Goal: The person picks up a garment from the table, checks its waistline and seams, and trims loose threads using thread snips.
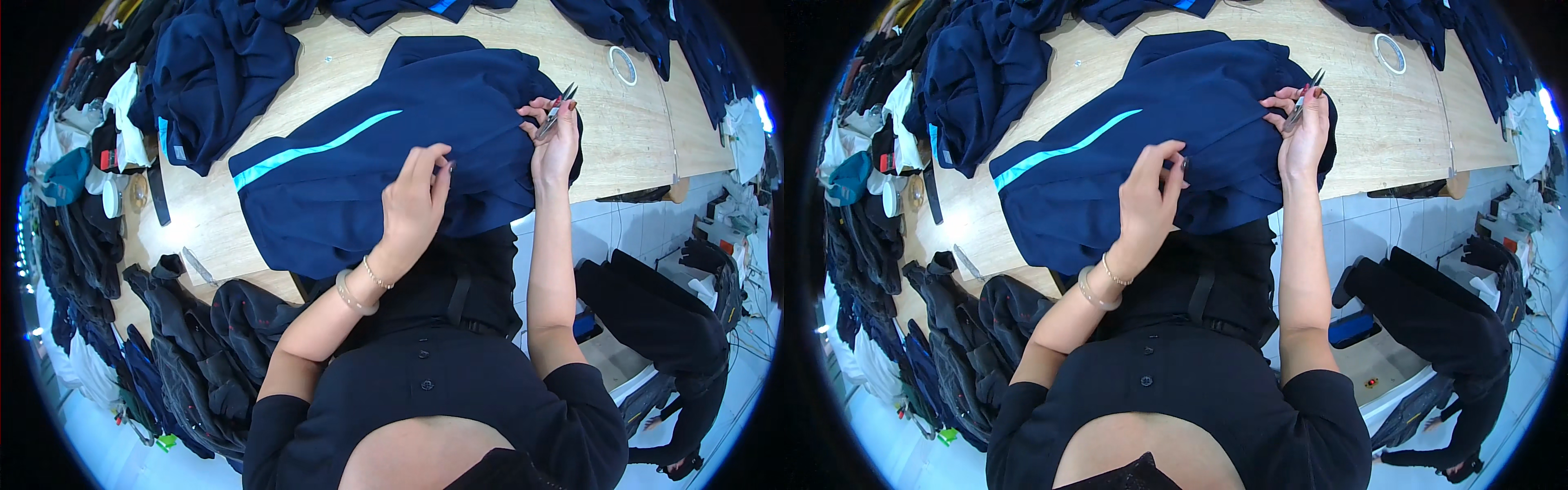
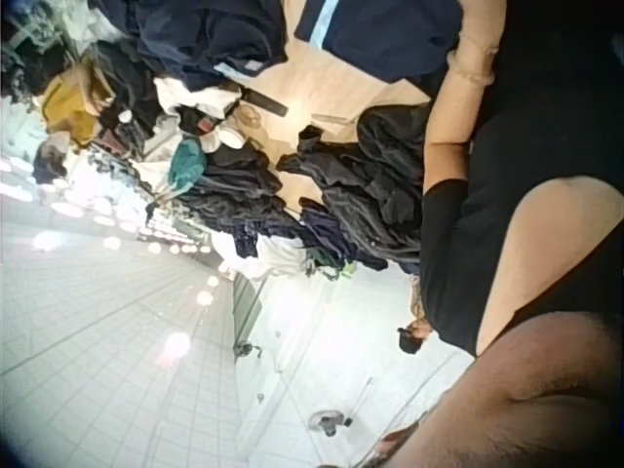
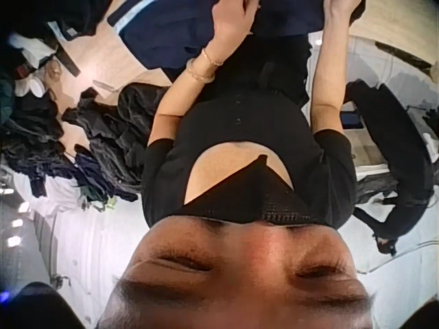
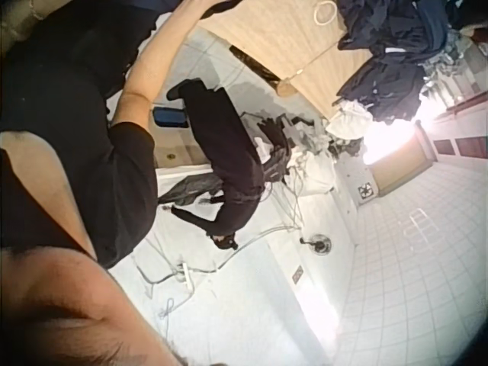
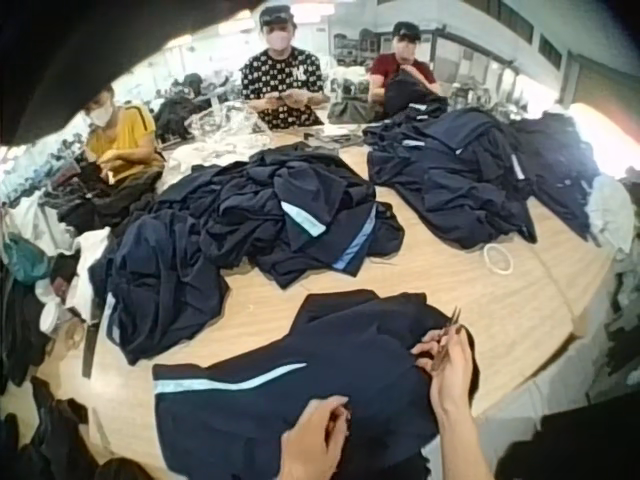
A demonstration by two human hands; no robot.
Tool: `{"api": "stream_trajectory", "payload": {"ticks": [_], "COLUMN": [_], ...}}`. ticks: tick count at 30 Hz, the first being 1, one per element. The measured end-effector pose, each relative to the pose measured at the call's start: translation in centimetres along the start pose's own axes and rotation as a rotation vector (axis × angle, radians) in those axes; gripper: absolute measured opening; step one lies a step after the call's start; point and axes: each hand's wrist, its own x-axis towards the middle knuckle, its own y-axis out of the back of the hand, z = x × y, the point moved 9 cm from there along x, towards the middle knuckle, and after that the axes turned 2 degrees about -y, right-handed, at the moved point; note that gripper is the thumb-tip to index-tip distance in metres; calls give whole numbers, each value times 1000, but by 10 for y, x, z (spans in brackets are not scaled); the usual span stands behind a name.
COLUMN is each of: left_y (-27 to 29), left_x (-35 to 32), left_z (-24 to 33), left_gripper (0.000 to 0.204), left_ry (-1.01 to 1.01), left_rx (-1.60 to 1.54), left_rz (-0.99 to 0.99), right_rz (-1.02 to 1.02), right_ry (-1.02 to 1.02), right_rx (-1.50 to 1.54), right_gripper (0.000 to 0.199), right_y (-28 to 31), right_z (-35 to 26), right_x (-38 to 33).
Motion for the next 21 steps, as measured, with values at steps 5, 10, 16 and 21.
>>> {"api": "stream_trajectory", "payload": {"ticks": [5,10,16,21], "left_y": [-6,-6,6,8], "left_x": [20,26,26,27], "left_z": [7,-1,-22,-27], "left_gripper": [9,7,3,2], "left_ry": [-52,-36,176,234], "left_rx": [167,29,-212,-291], "left_rz": [-16,-18,60,88], "right_rz": [-4,-1,56,-284], "right_ry": [-10,-6,209,508], "right_rx": [8,7,-257,-1036], "right_gripper": [31,31,20,18], "right_y": [-1,-1,-7,-90], "right_z": [2,0,-30,-90], "right_x": [-2,-3,-9,-48]}}
